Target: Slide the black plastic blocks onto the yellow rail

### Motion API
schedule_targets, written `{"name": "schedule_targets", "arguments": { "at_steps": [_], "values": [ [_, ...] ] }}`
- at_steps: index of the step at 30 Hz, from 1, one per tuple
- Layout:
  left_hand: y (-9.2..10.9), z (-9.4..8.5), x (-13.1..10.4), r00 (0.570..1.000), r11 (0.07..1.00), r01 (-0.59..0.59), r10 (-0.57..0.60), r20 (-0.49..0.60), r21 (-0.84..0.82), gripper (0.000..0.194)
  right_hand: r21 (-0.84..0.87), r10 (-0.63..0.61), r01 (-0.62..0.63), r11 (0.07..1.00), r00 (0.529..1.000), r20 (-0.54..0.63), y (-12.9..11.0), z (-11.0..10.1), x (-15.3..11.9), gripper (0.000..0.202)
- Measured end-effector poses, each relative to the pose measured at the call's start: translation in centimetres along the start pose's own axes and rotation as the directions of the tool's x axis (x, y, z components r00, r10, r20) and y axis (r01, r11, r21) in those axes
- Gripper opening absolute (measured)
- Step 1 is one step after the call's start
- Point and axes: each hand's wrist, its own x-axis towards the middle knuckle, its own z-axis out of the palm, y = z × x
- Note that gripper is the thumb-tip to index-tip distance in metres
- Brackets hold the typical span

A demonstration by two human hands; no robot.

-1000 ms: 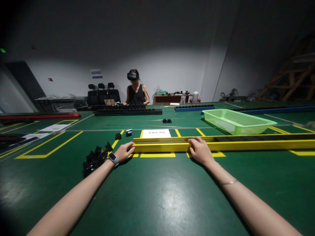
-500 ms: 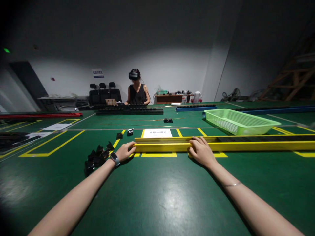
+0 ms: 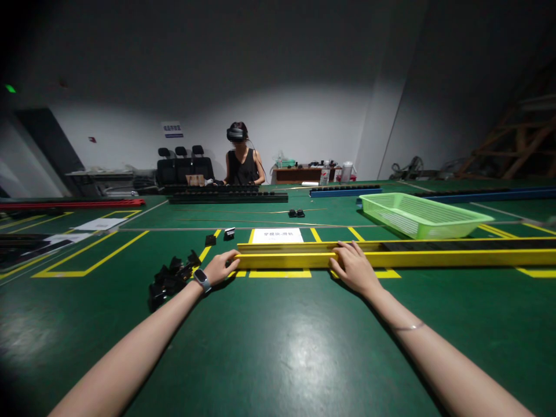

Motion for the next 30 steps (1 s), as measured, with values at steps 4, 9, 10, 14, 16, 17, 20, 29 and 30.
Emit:
{"name": "schedule_targets", "arguments": {
  "at_steps": [4,9,10,14,16,17,20,29,30],
  "values": [
    [0.0,0.0,0.0,1.0,1.0,0.001,-0.001,0.001,-0.01,0.027,-0.024,0.042,-0.043,0.999,0.999,-0.024,0.1,0.3,0.0,0.027],
    [-0.1,0.1,0.1,1.0,1.0,-0.004,0.004,-0.006,-0.001,0.025,-0.051,0.076,-0.08,0.995,0.994,-0.077,0.6,1.0,0.0,0.031],
    [-0.1,0.1,0.1,1.0,1.0,-0.005,0.005,-0.007,-0.002,0.025,-0.055,0.078,-0.083,0.995,0.994,-0.08,0.6,1.0,0.0,0.031],
    [-0.1,0.1,0.1,1.0,1.0,-0.006,0.006,-0.008,-0.003,0.025,-0.074,0.09,-0.096,0.993,0.993,-0.079,0.5,1.0,0.1,0.031],
    [0.0,0.0,0.1,1.0,1.0,-0.005,0.005,-0.006,-0.004,0.025,-0.074,0.097,-0.103,0.992,0.992,-0.078,0.4,0.9,0.1,0.03],
    [0.0,0.0,0.1,1.0,1.0,-0.006,0.006,-0.005,-0.004,0.025,-0.069,0.101,-0.107,0.992,0.992,-0.079,0.3,0.9,0.1,0.03],
    [0.0,0.0,0.0,1.0,1.0,-0.007,0.007,-0.005,0.002,0.025,-0.049,0.116,-0.121,0.992,0.989,-0.094,0.1,0.9,0.2,0.03],
    [-0.2,0.1,0.0,1.0,1.0,-0.005,0.005,-0.011,0.006,0.026,-0.094,0.151,-0.163,0.982,0.981,-0.119,-0.6,0.3,0.4,0.029],
    [-0.3,0.1,0.0,1.0,1.0,-0.006,0.006,-0.012,0.003,0.026,-0.102,0.156,-0.169,0.98,0.98,-0.122,-0.6,0.2,0.4,0.029]
  ]
}}
